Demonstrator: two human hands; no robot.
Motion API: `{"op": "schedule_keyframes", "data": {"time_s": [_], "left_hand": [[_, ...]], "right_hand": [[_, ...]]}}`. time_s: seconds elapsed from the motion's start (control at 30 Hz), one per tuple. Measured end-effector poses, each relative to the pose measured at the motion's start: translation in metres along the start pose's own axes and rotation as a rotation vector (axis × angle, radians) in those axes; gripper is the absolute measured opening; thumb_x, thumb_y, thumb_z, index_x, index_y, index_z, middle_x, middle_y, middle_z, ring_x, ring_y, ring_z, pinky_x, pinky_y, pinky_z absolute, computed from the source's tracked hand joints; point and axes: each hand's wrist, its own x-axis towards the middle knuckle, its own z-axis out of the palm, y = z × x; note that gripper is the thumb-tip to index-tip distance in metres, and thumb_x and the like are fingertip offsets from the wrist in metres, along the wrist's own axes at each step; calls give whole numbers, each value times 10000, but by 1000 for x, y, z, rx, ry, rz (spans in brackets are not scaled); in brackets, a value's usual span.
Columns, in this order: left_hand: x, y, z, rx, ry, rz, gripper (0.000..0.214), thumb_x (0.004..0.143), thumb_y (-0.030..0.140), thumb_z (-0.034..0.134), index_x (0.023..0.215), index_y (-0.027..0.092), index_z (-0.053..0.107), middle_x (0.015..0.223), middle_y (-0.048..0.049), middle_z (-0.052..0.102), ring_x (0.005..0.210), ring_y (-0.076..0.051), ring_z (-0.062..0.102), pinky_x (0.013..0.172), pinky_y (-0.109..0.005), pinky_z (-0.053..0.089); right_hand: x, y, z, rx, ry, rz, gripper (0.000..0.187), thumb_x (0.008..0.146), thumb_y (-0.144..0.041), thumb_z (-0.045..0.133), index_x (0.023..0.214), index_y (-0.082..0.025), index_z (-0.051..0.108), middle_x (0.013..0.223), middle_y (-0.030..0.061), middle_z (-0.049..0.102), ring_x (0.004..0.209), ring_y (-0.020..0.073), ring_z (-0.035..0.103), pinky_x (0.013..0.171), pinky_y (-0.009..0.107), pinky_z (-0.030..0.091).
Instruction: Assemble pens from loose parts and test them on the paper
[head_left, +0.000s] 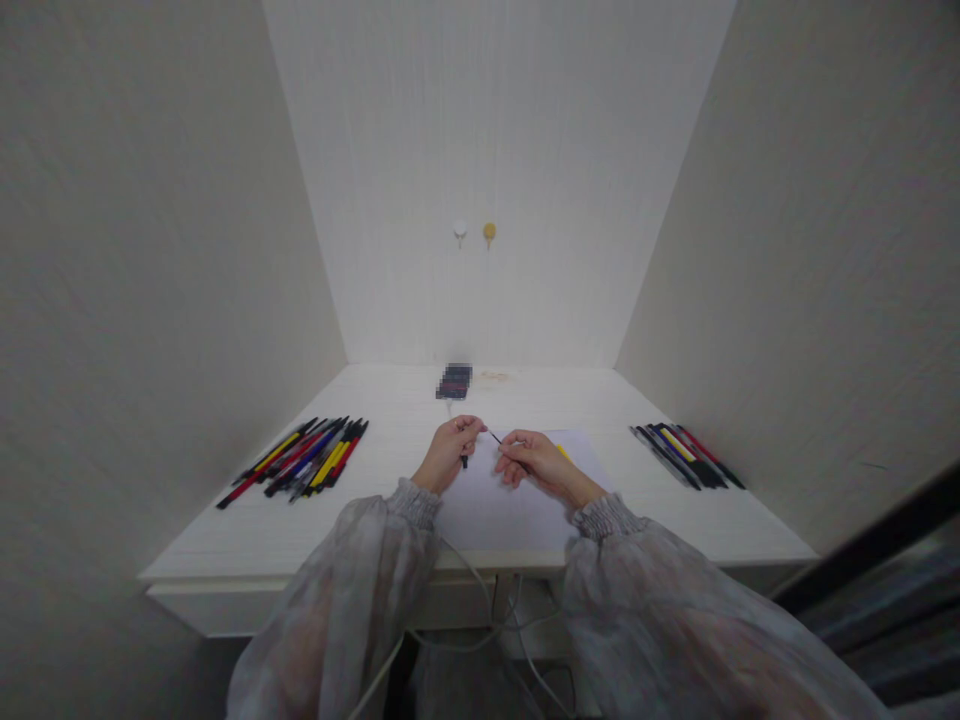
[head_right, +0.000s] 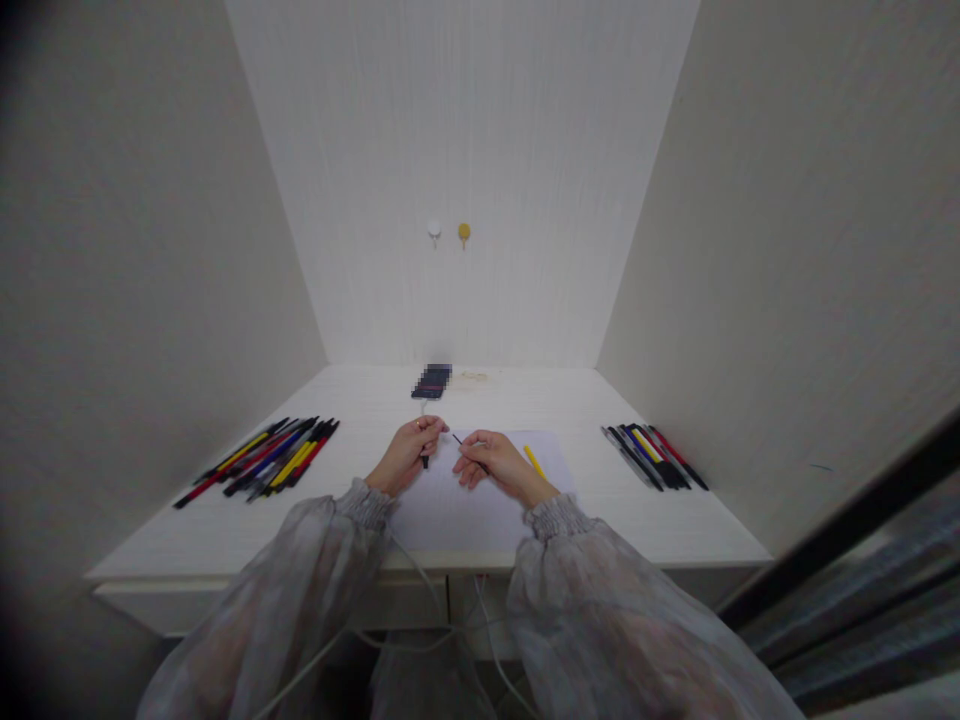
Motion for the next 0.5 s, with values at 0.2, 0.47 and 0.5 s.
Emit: {"op": "schedule_keyframes", "data": {"time_s": [0.2,0.47,0.5], "left_hand": [[0,-1,-1,47,-17,-8,260,612,345,652,670,111,555,517,51,419,385,-4,246,377,-178,139],[-5,0,3,182,-84,-56,304,594,395,653,680,116,567,446,67,384,382,-24,280,390,-189,155],[-5,0,3,187,-91,-67,306,586,394,660,679,118,567,448,67,387,384,-25,284,391,-189,156]], "right_hand": [[0,0,1,-24,5,9,244,688,-302,619,795,-138,474,617,55,652,444,130,592,394,213,466],[1,3,1,-60,29,16,302,688,-387,605,848,-161,484,614,33,647,415,115,565,388,213,433],[2,3,1,-74,38,13,308,685,-394,605,848,-161,487,606,28,642,400,106,550,381,206,417]]}}
